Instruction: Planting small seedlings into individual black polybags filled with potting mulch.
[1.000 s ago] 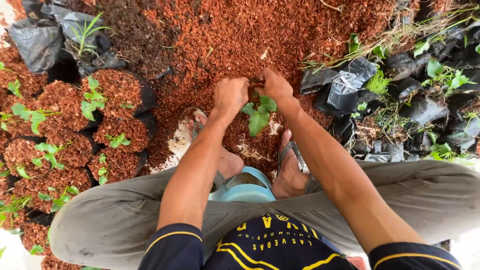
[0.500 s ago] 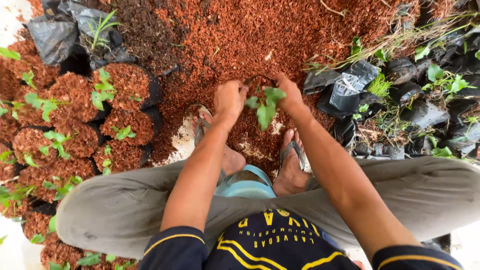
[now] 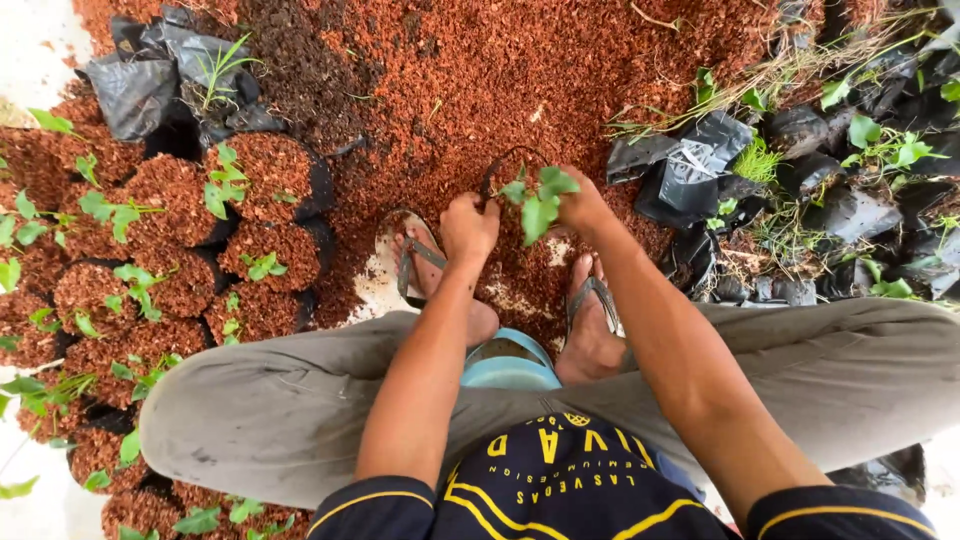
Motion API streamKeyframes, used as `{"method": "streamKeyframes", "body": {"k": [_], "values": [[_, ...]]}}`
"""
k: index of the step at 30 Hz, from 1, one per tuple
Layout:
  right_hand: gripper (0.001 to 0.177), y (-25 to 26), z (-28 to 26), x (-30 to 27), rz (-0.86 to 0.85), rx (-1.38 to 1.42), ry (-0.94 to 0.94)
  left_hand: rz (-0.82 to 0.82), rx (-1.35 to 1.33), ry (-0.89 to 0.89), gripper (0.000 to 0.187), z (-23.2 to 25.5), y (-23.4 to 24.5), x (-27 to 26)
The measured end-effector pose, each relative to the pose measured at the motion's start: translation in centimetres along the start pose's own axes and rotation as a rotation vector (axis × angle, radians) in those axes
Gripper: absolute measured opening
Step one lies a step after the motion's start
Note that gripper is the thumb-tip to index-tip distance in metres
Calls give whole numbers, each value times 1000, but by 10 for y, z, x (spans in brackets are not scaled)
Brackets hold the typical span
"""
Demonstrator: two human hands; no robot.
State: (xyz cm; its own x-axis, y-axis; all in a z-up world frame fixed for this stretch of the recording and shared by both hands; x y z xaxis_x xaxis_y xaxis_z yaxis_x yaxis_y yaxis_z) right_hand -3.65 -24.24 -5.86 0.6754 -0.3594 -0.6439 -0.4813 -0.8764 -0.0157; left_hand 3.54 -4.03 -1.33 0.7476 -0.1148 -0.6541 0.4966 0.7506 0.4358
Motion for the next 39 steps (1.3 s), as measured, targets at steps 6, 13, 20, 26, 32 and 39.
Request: {"method": "streamKeyframes", "body": {"k": [6, 13, 20, 26, 32, 39], "values": [[75, -16, 28, -28, -210, 26, -265, -296, -497, 213, 46, -40, -36, -9], [88, -1, 83, 36, 173, -202, 5, -108, -159, 108, 37, -80, -64, 33], [107, -29, 61, -27, 66, -221, -9, -176, -32, 83, 52, -51, -46, 3], [56, -42, 22, -36, 18, -203, -40, -184, 34, 179, 55, -61, -55, 13], [31, -7, 26, -24, 72, -58, -72, -187, 125, 110, 64, -25, -20, -5], [33, 16, 32, 11, 55, -161, -15, -173, 259, 43, 54, -3, -15, -17]]}}
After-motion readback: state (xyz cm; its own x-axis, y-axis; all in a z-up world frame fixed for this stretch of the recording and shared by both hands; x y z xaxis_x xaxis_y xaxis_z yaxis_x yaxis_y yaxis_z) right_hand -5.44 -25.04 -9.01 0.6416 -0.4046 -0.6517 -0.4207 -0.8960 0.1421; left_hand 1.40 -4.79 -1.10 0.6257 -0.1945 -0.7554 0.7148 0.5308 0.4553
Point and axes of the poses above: each hand's wrist, its own x-axis towards the middle knuckle, its own y-axis out of the back of the hand, z = x × y, the point moved 6 cm from there along x, towards the middle knuckle, and after that the axes turned 5 degrees about y, right-handed, at the moved point
